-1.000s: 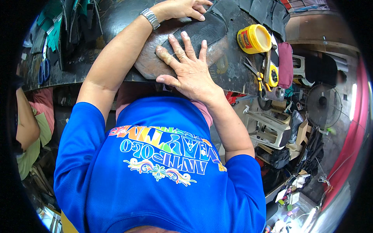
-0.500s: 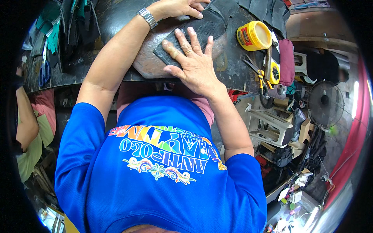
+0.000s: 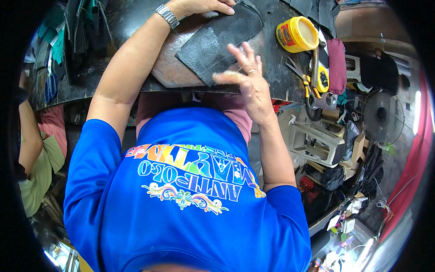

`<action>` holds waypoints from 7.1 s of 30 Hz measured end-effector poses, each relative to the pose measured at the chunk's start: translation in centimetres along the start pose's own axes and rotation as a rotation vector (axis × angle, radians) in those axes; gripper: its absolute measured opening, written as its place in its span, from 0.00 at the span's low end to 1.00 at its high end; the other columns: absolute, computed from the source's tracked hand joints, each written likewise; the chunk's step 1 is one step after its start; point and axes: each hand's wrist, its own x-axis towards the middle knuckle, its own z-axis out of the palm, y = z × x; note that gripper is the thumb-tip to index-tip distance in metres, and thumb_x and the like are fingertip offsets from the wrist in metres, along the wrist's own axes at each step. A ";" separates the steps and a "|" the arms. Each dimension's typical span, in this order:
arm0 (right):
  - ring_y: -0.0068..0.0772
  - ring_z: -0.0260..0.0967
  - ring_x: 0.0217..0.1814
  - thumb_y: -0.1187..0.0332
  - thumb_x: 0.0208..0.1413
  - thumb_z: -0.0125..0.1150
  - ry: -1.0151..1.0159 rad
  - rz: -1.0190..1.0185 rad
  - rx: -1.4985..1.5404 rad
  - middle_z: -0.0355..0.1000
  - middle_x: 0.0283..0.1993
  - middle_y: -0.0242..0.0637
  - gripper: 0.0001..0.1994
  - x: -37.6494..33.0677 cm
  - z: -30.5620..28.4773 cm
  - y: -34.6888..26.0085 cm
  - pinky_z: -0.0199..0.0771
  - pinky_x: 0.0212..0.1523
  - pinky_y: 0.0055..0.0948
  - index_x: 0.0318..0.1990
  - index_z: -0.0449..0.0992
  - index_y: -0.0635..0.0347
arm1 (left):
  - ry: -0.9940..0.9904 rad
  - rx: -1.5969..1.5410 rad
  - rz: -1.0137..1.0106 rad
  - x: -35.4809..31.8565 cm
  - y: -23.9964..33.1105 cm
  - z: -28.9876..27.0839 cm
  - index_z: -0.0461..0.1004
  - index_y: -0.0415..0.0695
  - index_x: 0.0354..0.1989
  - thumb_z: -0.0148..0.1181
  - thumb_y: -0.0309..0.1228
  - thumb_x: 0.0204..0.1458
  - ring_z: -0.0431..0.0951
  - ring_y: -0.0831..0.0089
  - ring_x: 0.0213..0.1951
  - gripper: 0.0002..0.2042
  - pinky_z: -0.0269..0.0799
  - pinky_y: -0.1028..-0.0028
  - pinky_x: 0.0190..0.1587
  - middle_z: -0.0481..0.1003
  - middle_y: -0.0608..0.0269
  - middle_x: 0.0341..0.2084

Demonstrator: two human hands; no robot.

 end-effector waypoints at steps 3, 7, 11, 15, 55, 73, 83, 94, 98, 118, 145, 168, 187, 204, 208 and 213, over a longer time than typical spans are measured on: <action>0.50 0.30 0.82 0.38 0.67 0.35 0.107 0.108 -0.223 0.46 0.79 0.38 0.29 -0.7 1.5 0.3 0.16 0.73 0.64 0.63 0.75 0.39 | -0.009 -0.014 -0.012 -0.1 0.1 0.1 0.62 0.37 0.67 0.65 0.23 0.51 0.72 0.78 0.33 0.33 0.68 0.79 0.28 0.77 0.62 0.42; 0.54 0.30 0.82 0.40 0.64 0.47 -0.006 -0.051 -0.395 0.45 0.79 0.40 0.26 -1.5 3.5 -0.2 0.17 0.72 0.67 0.63 0.74 0.35 | -0.009 -0.013 -0.002 -0.1 0.0 0.0 0.62 0.37 0.67 0.66 0.23 0.51 0.71 0.80 0.32 0.32 0.68 0.79 0.28 0.77 0.63 0.42; 0.51 0.36 0.81 0.37 0.66 0.39 0.078 -0.044 -0.075 0.56 0.75 0.42 0.30 -1.2 2.0 -0.4 0.18 0.74 0.62 0.56 0.81 0.43 | -0.029 -0.051 0.007 0.1 -0.5 -0.1 0.62 0.37 0.67 0.66 0.22 0.51 0.70 0.81 0.30 0.33 0.66 0.80 0.26 0.76 0.64 0.40; 0.51 0.38 0.81 0.46 0.69 0.39 0.263 0.056 -0.059 0.54 0.76 0.44 0.26 1.7 1.5 0.1 0.25 0.75 0.58 0.60 0.77 0.49 | -0.019 -0.074 0.001 0.2 -0.6 0.0 0.62 0.35 0.67 0.66 0.23 0.51 0.69 0.81 0.28 0.32 0.65 0.80 0.25 0.75 0.65 0.39; 0.33 0.72 0.46 0.70 0.57 0.65 0.958 0.040 0.325 0.65 0.61 0.48 0.42 -4.2 -0.6 6.3 0.69 0.48 0.30 0.75 0.45 0.60 | 0.393 -0.130 0.301 22.0 5.9 -4.3 0.69 0.46 0.65 0.57 0.26 0.61 0.76 0.81 0.49 0.22 0.73 0.76 0.51 0.76 0.71 0.54; 0.29 0.71 0.43 0.79 0.61 0.55 0.919 0.101 0.354 0.69 0.55 0.47 0.38 -3.6 -0.7 5.3 0.73 0.49 0.28 0.75 0.44 0.57 | 0.335 0.809 0.128 3.1 8.4 -2.8 0.78 0.40 0.53 0.65 0.39 0.56 0.83 0.63 0.43 0.20 0.76 0.68 0.48 0.82 0.49 0.42; 0.26 0.69 0.46 0.81 0.61 0.54 0.699 -0.020 0.396 0.67 0.55 0.46 0.38 0.7 0.0 2.1 0.76 0.46 0.25 0.75 0.44 0.56 | 0.963 1.161 -0.133 -19.1 11.7 -9.0 0.79 0.46 0.49 0.68 0.34 0.50 0.80 0.56 0.43 0.17 0.75 0.62 0.46 0.78 0.56 0.40; 0.31 0.69 0.55 0.85 0.57 0.56 0.490 -0.074 0.359 0.58 0.65 0.44 0.40 3.9 3.1 0.1 0.75 0.46 0.27 0.75 0.46 0.58 | 1.330 0.863 0.217 -23.7 10.7 -15.2 0.81 0.44 0.44 0.70 0.35 0.50 0.82 0.70 0.32 0.14 0.77 0.72 0.38 0.82 0.57 0.31; 0.25 0.70 0.44 0.84 0.59 0.55 0.493 0.015 0.447 0.64 0.59 0.44 0.39 2.9 2.8 0.0 0.76 0.44 0.25 0.75 0.45 0.57 | 1.469 1.139 -0.299 -28.8 6.7 -21.2 0.70 0.39 0.62 0.72 0.54 0.45 0.80 0.62 0.47 0.40 0.76 0.65 0.48 0.78 0.44 0.47; 0.29 0.71 0.49 0.84 0.58 0.57 0.445 0.029 0.465 0.60 0.63 0.43 0.40 2.1 4.0 -0.3 0.80 0.41 0.26 0.76 0.45 0.56 | 1.243 -0.059 0.971 -28.4 10.9 -17.3 0.74 0.48 0.39 0.65 0.27 0.57 0.74 0.82 0.33 0.06 0.67 0.80 0.41 0.75 0.71 0.32; 0.51 0.52 0.75 0.34 0.65 0.37 0.181 0.576 -0.950 0.65 0.68 0.51 0.28 4.4 -18.4 9.2 0.56 0.69 0.55 0.58 0.78 0.30 | 0.031 -0.219 0.102 -14.7 2.6 1.5 0.79 0.39 0.39 0.59 0.23 0.57 0.77 0.75 0.45 0.05 0.75 0.76 0.48 0.75 0.64 0.42; 0.44 0.77 0.33 0.33 0.63 0.42 -0.115 0.697 -0.652 0.78 0.29 0.48 0.40 4.2 -14.1 1.8 0.74 0.40 0.39 0.30 0.83 0.67 | 0.114 0.123 -0.129 -13.0 5.3 2.7 0.78 0.40 0.52 0.53 0.32 0.63 0.73 0.73 0.56 0.14 0.62 0.74 0.62 0.78 0.61 0.50; 0.52 0.29 0.82 0.33 0.60 0.44 0.101 0.224 -0.894 0.43 0.79 0.44 0.39 4.0 -0.6 4.5 0.26 0.72 0.71 0.74 0.54 0.41 | 0.316 0.519 -0.044 -15.0 4.7 5.3 0.73 0.42 0.56 0.59 0.35 0.53 0.76 0.60 0.38 0.22 0.72 0.66 0.45 0.76 0.48 0.46; 0.50 0.31 0.82 0.39 0.67 0.36 -0.174 -0.061 -0.510 0.48 0.78 0.43 0.30 2.2 0.9 -0.4 0.23 0.72 0.71 0.67 0.69 0.41 | 0.380 0.583 0.053 -14.7 3.0 5.3 0.75 0.41 0.56 0.53 0.33 0.56 0.77 0.52 0.48 0.20 0.70 0.62 0.54 0.77 0.45 0.44; 0.52 0.31 0.82 0.44 0.70 0.31 0.156 0.064 -0.199 0.52 0.76 0.44 0.27 3.9 -2.6 2.0 0.19 0.73 0.68 0.63 0.74 0.39 | 0.376 0.566 0.030 -14.8 3.6 5.5 0.76 0.41 0.54 0.52 0.33 0.56 0.76 0.52 0.51 0.19 0.70 0.62 0.56 0.77 0.44 0.47; 0.50 0.33 0.82 0.36 0.65 0.38 0.133 0.156 -0.883 0.51 0.77 0.44 0.33 5.9 -2.0 4.6 0.22 0.72 0.70 0.68 0.67 0.46 | 0.323 0.585 -0.031 -15.0 3.9 5.3 0.76 0.44 0.55 0.54 0.32 0.59 0.75 0.57 0.55 0.17 0.67 0.65 0.59 0.77 0.49 0.51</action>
